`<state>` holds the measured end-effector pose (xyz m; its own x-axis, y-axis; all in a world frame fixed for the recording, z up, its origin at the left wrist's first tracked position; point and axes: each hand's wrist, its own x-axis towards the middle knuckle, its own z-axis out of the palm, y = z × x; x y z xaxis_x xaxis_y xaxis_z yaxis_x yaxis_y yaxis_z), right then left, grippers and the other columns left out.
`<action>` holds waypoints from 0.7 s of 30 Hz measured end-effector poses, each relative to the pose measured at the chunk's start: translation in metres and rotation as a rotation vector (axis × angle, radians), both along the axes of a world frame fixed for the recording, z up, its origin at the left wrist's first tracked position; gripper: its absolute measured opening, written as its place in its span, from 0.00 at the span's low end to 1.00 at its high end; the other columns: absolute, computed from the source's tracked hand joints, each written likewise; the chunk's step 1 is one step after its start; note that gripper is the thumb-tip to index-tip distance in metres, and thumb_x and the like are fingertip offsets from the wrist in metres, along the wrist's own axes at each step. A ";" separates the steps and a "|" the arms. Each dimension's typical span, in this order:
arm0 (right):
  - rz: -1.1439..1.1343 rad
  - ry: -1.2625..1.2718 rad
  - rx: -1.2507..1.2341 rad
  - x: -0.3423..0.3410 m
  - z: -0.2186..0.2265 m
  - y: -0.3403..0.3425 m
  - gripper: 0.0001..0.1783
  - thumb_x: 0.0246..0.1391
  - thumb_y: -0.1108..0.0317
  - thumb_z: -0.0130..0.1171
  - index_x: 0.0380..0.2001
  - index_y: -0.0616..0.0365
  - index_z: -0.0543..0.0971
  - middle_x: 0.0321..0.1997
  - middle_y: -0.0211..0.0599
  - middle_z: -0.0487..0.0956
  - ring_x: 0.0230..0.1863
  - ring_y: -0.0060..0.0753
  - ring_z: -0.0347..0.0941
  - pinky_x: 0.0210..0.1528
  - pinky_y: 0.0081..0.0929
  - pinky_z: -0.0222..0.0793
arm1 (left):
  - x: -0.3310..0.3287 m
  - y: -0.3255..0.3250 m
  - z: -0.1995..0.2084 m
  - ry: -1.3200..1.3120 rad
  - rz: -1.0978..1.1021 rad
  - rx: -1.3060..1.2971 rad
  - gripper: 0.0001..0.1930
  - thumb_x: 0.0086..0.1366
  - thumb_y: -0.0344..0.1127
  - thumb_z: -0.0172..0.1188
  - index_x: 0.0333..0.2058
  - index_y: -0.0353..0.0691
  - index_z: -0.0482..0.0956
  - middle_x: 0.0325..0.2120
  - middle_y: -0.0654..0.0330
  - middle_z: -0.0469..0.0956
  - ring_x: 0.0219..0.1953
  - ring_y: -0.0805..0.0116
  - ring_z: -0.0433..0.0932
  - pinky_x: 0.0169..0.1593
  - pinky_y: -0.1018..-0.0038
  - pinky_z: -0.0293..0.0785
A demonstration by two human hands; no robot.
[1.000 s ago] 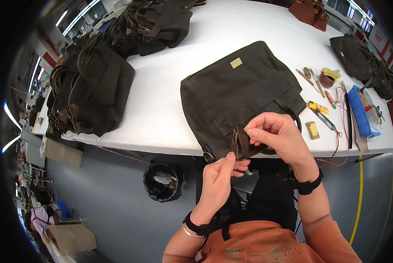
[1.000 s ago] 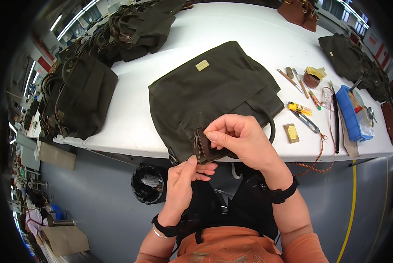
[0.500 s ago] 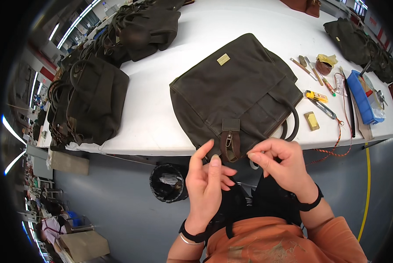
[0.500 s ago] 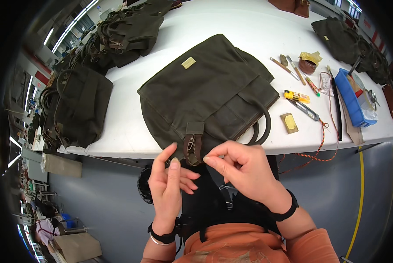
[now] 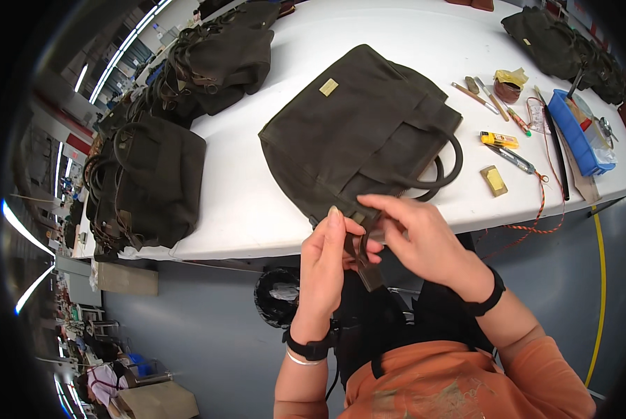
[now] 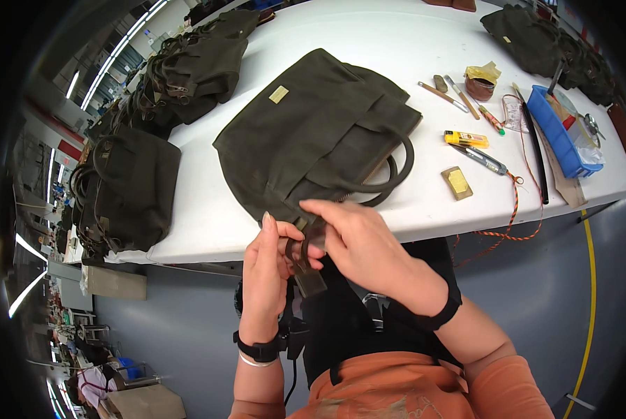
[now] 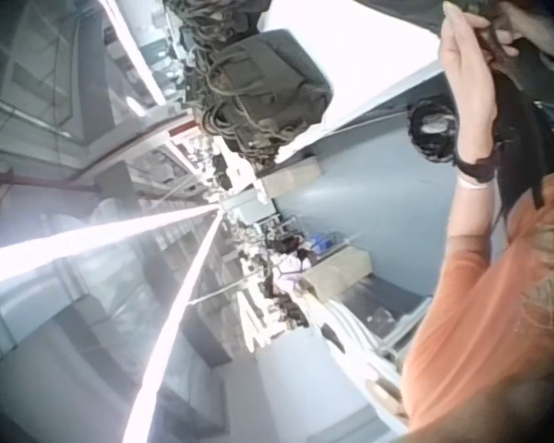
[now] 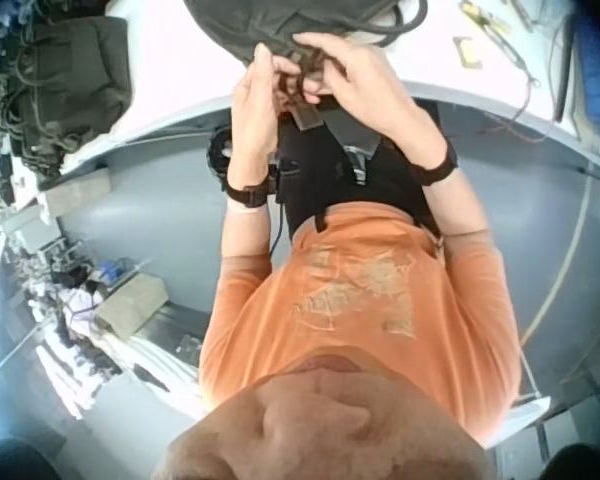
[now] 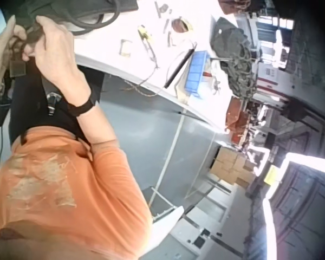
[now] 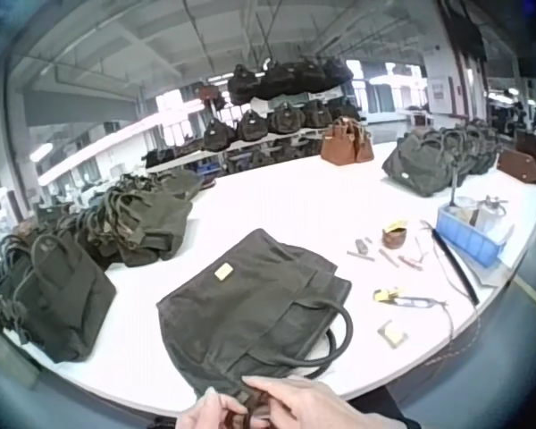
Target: The person repairs a dark green canvas bag on a white workbench. They use a small wooden stick to apply a substance to the zipper teeth and then use a green marker to color the zipper slider. The person also inspects the bag's interior and exterior.
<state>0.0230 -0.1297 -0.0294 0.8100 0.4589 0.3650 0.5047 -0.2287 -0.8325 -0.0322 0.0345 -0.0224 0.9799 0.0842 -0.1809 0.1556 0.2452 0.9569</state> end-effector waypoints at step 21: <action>-0.114 0.594 0.269 -0.036 -0.034 -0.008 0.13 0.67 0.67 0.51 0.36 0.66 0.80 0.17 0.30 0.75 0.18 0.16 0.70 0.22 0.18 0.66 | -0.031 -0.010 -0.044 -0.027 0.017 -0.412 0.24 0.70 0.27 0.52 0.63 0.36 0.60 0.41 0.52 0.81 0.37 0.71 0.80 0.40 0.78 0.78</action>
